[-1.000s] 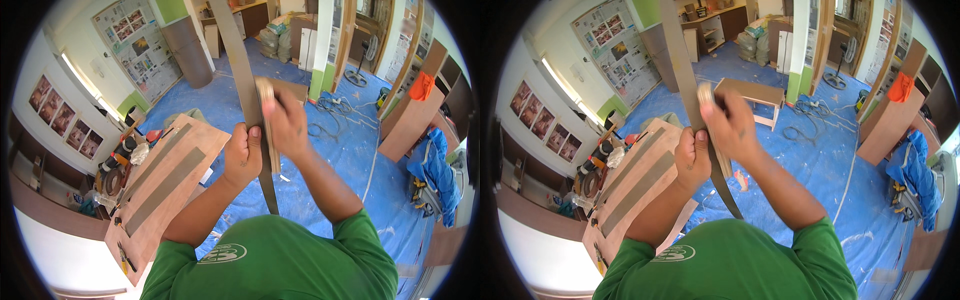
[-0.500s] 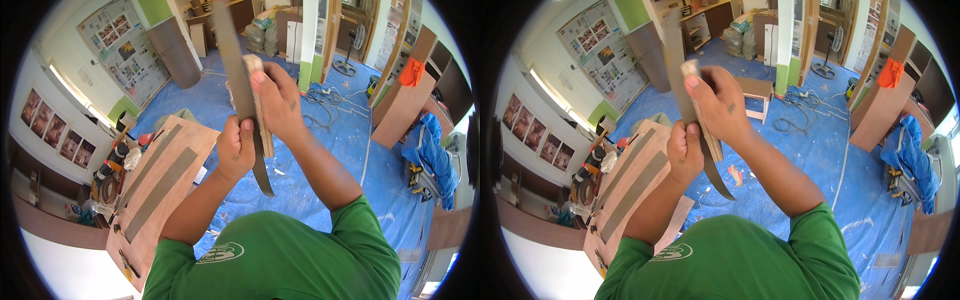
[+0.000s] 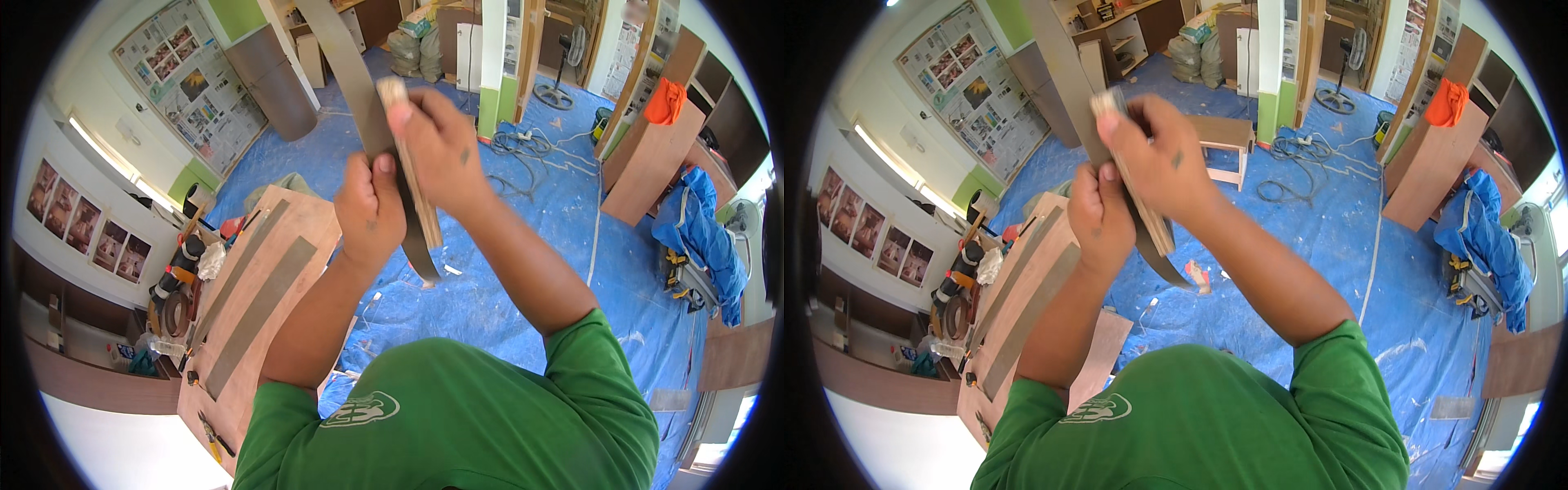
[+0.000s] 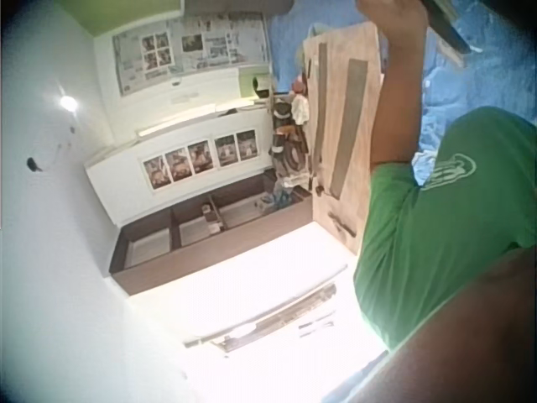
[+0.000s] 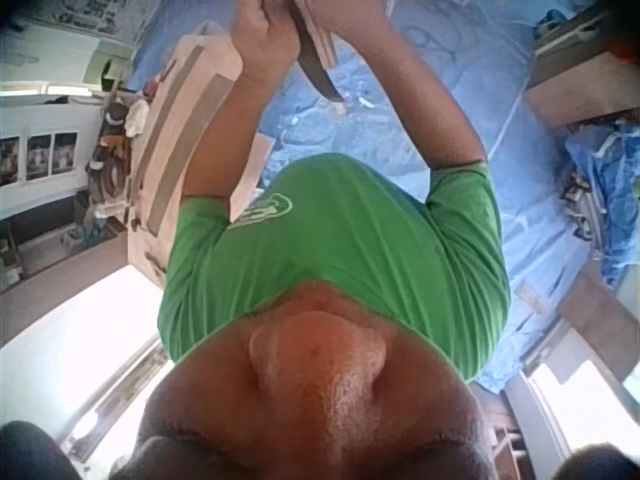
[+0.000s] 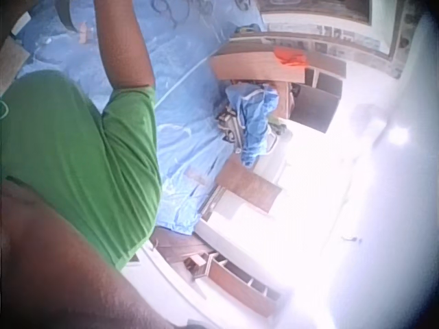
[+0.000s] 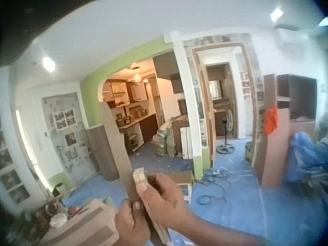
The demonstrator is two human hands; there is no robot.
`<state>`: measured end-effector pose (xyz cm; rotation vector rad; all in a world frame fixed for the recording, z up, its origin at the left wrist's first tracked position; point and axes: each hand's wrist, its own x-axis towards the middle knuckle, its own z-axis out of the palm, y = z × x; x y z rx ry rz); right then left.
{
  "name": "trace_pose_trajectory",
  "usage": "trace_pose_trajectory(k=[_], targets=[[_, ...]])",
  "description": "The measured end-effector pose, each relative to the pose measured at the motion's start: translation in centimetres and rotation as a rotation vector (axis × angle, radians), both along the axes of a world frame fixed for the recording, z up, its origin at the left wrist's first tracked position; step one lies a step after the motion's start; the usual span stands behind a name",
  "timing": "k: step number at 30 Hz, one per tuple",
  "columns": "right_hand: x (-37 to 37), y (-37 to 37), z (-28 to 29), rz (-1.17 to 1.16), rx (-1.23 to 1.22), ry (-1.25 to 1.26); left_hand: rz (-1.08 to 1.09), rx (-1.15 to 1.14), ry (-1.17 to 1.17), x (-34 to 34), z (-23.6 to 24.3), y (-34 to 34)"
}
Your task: The person uses tin snips to cut a long strip from a laminate flooring plank on a workbench. After cutting, they lift and inspect the separated strip.
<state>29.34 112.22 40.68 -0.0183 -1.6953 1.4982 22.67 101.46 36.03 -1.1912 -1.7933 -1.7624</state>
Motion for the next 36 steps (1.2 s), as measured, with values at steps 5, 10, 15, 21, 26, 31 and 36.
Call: trace_pose_trajectory(k=[5, 10, 15, 21, 26, 31, 36], targets=[[3.6, -3.0, -14.5, 0.000, 0.067, -0.297, 0.191, 0.019, 0.045, -6.3, 2.5, 0.8], [5.5, -0.1, -15.0, 0.217, -0.144, -0.400, 0.248, 0.104, -0.017, -10.7, 3.7, -0.5], [4.2, -0.5, -12.4, 0.327, 0.150, -0.269, 0.216, 0.137, -0.116, -11.4, 3.9, -0.2], [2.7, -1.2, -12.6, 0.311, 0.140, -0.236, 0.027, 0.216, -0.393, -10.7, 4.7, -0.3], [2.6, -2.4, -10.6, 0.299, -0.002, -0.162, -0.275, 0.062, -0.373, -5.7, 1.2, -1.6], [2.8, -2.4, -10.5, 0.235, 0.116, -0.021, -0.151, -0.039, -0.288, -4.3, -1.4, -2.3], [5.0, -2.1, -7.8, 0.164, -0.152, -0.125, -0.137, -0.053, -0.376, -4.6, -1.7, -4.5]])
